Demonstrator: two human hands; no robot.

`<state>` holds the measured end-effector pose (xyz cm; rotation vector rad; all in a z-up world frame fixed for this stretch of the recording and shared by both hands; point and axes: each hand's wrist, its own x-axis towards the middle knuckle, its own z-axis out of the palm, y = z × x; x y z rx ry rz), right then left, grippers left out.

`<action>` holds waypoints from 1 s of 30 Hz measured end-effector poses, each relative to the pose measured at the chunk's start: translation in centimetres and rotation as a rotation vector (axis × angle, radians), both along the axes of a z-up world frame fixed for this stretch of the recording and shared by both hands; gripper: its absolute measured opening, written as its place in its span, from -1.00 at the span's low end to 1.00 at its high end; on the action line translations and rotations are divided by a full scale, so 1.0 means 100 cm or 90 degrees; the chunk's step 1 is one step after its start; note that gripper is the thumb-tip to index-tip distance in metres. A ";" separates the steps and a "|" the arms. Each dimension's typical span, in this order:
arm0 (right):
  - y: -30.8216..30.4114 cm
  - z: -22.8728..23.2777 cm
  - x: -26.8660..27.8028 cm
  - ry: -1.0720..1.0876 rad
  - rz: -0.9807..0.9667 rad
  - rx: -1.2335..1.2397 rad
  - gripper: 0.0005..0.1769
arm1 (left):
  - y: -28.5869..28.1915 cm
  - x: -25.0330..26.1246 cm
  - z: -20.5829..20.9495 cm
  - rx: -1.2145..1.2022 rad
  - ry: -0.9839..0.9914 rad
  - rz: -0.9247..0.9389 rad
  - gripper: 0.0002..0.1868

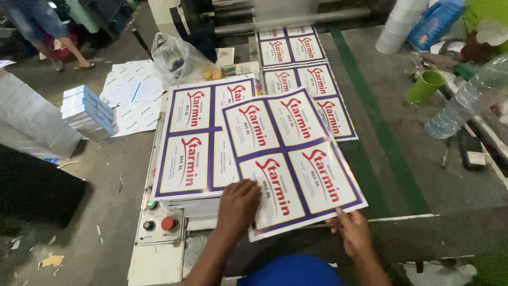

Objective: Inspecting and handling printed label sheets at a workstation.

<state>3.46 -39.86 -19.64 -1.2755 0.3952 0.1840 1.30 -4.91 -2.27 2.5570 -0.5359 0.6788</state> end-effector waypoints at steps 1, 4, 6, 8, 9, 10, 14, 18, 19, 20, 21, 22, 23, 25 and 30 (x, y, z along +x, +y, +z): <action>-0.015 -0.006 0.000 0.000 0.001 0.000 -0.74 | 0.010 0.003 0.005 0.000 0.000 0.001 -0.79; -0.050 -0.013 -0.006 -0.035 -0.056 -0.024 -0.76 | 0.038 0.009 0.019 0.047 0.038 0.086 -0.71; -0.065 0.001 -0.013 -0.006 -0.098 -0.080 -0.77 | 0.052 0.011 0.029 0.128 0.006 0.089 -0.33; -0.094 -0.015 -0.013 0.002 -0.103 -0.101 -0.76 | 0.059 0.014 0.027 0.137 0.072 0.096 -0.40; -0.108 -0.024 -0.014 0.011 -0.108 -0.123 -0.75 | 0.063 0.015 0.026 0.146 0.138 0.102 -0.48; -0.118 -0.029 -0.018 0.019 -0.106 -0.124 -0.75 | 0.064 0.015 0.029 0.146 0.146 0.103 -0.48; -0.138 -0.029 -0.030 0.051 -0.115 -0.177 -0.72 | 0.071 0.016 0.038 0.112 0.182 0.061 -0.75; -0.136 -0.028 -0.033 0.080 -0.109 -0.199 -0.72 | 0.075 0.019 0.044 0.045 0.181 0.098 -0.87; -0.134 -0.035 -0.030 0.081 -0.110 -0.199 -0.72 | 0.074 0.018 0.048 0.045 0.181 0.097 -0.87; -0.131 -0.041 -0.025 0.079 -0.094 -0.179 -0.73 | 0.073 0.018 0.051 0.040 0.140 0.130 -0.86; -0.129 -0.047 -0.020 0.076 -0.078 -0.159 -0.73 | 0.072 0.018 0.055 0.035 0.098 0.163 -0.84; -0.121 -0.044 -0.015 0.076 -0.079 -0.158 -0.73 | 0.072 0.018 0.058 0.036 0.097 0.162 -0.84; -0.113 -0.040 -0.009 0.077 -0.065 -0.163 -0.74 | 0.072 0.018 0.061 0.027 0.070 0.191 -0.83; -0.094 -0.020 0.003 0.076 -0.053 -0.168 -0.74 | 0.070 0.019 0.066 0.018 0.042 0.218 -0.82; -0.062 0.010 0.049 0.088 -0.051 -0.169 -0.67 | 0.065 0.017 0.078 -0.009 0.015 0.202 -0.86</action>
